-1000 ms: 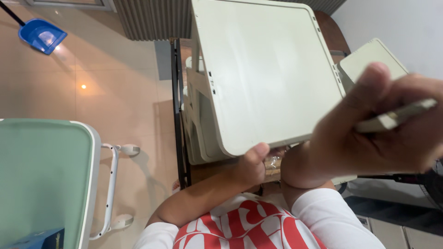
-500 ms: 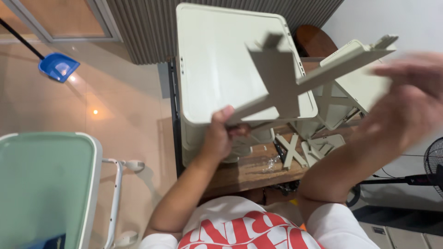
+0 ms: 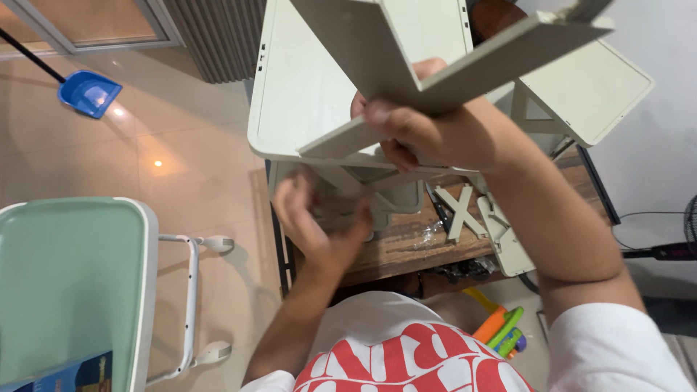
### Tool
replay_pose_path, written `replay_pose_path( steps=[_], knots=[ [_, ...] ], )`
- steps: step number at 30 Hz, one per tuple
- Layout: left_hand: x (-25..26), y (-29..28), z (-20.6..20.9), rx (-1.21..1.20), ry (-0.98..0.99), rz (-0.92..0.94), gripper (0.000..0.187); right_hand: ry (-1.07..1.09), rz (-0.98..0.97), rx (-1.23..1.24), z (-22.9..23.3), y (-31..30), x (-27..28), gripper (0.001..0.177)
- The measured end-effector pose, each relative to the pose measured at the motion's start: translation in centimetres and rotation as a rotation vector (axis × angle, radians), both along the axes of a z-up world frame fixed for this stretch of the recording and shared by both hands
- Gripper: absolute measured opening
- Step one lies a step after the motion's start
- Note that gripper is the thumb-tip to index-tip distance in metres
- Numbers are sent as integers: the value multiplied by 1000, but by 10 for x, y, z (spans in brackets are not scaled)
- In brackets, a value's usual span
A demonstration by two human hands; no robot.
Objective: The person assembles a multi-tier plastic shoe rack by connecting X-shaped side supports and snapping rectangular shelf panels into place on a wooden table.
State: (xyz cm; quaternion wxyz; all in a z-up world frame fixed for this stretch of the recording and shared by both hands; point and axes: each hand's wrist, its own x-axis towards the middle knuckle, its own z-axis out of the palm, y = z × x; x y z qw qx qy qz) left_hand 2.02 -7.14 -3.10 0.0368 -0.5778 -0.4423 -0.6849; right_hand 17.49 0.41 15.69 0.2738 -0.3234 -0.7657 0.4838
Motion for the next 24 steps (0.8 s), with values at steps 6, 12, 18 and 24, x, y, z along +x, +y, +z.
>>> replay_pose_path(
  steps=[6,12,18,24],
  knots=[
    [29,-31,17,-150,186,-107,43,258,14,-57,-23,-13,9,58],
    [43,-2,31,-313,433,24,52,340,-35,81,-36,-18,10,54],
    [28,24,22,125,402,154,39,390,-110,67,-40,-23,5,53],
    [29,35,24,252,388,178,36,372,-148,88,-42,-22,3,55]
  ],
)
